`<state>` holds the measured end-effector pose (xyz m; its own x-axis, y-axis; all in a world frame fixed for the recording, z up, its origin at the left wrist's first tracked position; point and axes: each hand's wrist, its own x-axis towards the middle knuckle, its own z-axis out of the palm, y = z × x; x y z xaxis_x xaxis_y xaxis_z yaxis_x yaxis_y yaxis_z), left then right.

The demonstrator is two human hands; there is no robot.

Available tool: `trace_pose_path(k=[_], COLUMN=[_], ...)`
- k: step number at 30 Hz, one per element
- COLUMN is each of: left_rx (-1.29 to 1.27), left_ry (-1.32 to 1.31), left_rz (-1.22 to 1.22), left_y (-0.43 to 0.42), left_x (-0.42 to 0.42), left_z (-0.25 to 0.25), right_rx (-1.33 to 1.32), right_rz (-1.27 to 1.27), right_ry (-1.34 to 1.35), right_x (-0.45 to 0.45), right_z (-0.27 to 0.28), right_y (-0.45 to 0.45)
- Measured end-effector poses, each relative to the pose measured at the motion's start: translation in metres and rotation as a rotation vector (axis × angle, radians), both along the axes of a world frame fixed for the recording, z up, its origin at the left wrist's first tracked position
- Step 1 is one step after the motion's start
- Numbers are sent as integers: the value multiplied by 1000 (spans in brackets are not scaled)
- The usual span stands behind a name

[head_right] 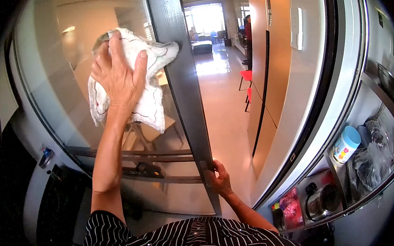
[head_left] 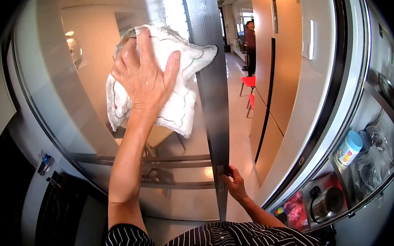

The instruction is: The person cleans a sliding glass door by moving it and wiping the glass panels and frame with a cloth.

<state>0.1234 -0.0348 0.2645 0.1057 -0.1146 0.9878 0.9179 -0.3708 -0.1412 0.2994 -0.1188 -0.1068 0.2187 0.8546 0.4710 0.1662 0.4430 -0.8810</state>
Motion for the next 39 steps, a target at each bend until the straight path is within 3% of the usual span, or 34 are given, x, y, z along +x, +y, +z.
trace_pose_path(k=[5,9,12,14,16,19,23,27,39], left_rx=[-15,102,64,-21,-89,-153,-242,-257,-191], left_ry=[-46,-18,-15,-26,-30,-42,-17,-44,-19], left_rz=[18,92,58,71,103,79,137,72,-100], left_y=[3,6,6,-1,0,-12,-11,-11,-17], left_x=[2,0,-1,-2,-11,-22,-40,-46,-60], left_z=[-10,-5,-5,-9,-18,-36,-59,-42,-51], right_rx=[69,722,1141,996,1067,1034,1024,1061,1113], right_rz=[-184,-454,-397,-482,-495,-762,-761,-854,-962], right_ry=[-81,-382,-560,-700,-639,-735,-735,-802,-871], right_x=[10,6,-30,-64,-82,-90,-101,-105,-99], right_z=[35,181,272,312,336,341,336,362,364], right_y=[-14,-30,-18,-6,19,50,57,59,72])
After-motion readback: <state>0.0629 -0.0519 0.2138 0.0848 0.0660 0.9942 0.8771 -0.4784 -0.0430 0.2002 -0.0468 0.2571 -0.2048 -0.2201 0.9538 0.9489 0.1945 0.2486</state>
